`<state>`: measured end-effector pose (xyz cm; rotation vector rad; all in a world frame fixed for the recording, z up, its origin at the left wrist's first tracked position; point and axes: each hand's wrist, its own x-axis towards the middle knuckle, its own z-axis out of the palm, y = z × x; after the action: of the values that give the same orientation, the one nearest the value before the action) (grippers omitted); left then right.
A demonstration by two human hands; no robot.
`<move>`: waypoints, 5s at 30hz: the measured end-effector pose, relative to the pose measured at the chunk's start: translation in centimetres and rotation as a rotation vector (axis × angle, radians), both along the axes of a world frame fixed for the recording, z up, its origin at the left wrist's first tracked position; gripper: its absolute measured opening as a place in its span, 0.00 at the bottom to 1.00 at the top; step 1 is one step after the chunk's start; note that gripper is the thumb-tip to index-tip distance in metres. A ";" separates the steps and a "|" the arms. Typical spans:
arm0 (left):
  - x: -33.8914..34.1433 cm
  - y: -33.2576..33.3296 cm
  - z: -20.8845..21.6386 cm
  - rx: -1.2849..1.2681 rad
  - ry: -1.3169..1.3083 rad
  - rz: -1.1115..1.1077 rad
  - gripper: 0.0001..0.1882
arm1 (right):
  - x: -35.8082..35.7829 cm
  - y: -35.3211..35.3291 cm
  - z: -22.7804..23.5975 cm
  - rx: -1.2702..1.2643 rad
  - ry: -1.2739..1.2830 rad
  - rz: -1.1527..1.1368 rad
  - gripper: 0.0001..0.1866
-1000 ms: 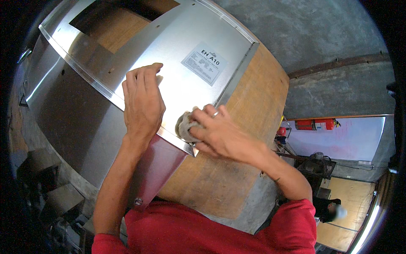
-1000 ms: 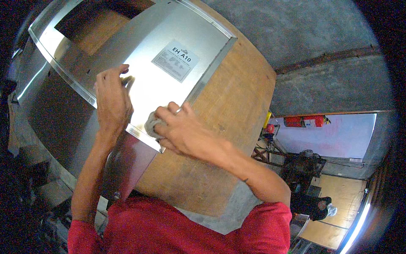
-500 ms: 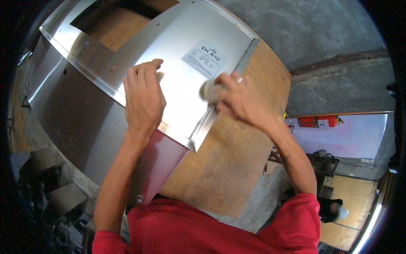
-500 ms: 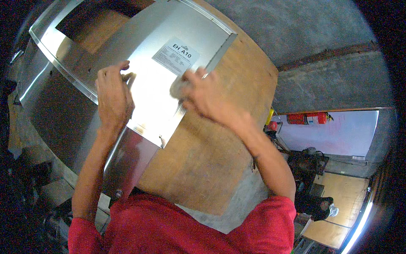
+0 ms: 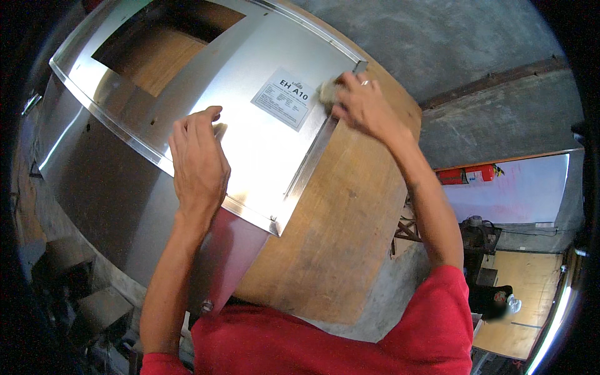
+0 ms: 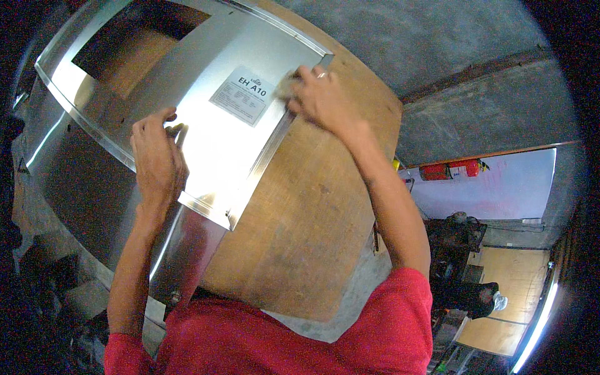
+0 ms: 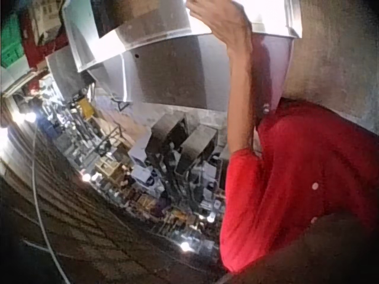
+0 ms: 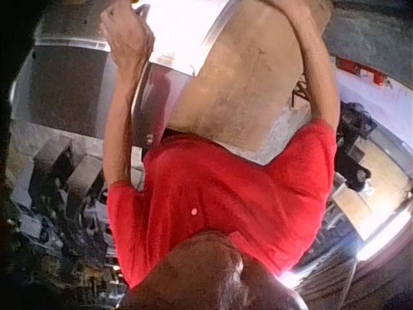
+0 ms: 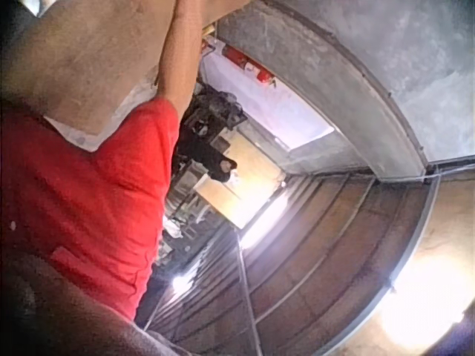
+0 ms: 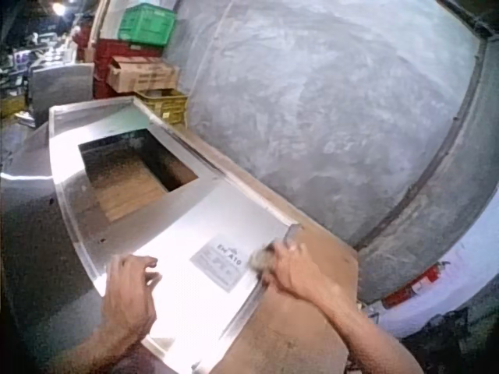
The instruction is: The person wipes a stainless steel appliance with a cloth, then applies a substance from a small container to the surface and continues wiping. The person also dips the cloth into a bucket of water and wrings it out before resuming cleaning.
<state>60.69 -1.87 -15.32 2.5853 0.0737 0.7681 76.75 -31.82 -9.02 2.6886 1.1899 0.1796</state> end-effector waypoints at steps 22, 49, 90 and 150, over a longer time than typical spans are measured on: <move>0.0 -0.3 0.3 -0.019 0.003 -0.013 0.17 | 7.6 -3.5 -1.6 0.057 -0.134 -0.041 0.18; -0.1 -0.3 0.7 -0.046 0.028 -0.006 0.14 | 9.7 -1.7 -3.8 -0.207 -0.488 -0.131 0.13; -0.2 0.0 0.3 -0.082 0.042 0.029 0.21 | 2.6 0.4 -0.7 -0.097 0.070 -0.048 0.13; 0.2 -0.4 0.3 -0.075 0.055 -0.009 0.25 | 12.4 -5.1 -0.1 -0.180 -0.124 -0.211 0.09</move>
<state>60.91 -2.26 -14.98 2.5340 0.1054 0.6780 89.17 -36.93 -9.15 2.5799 0.8387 0.1937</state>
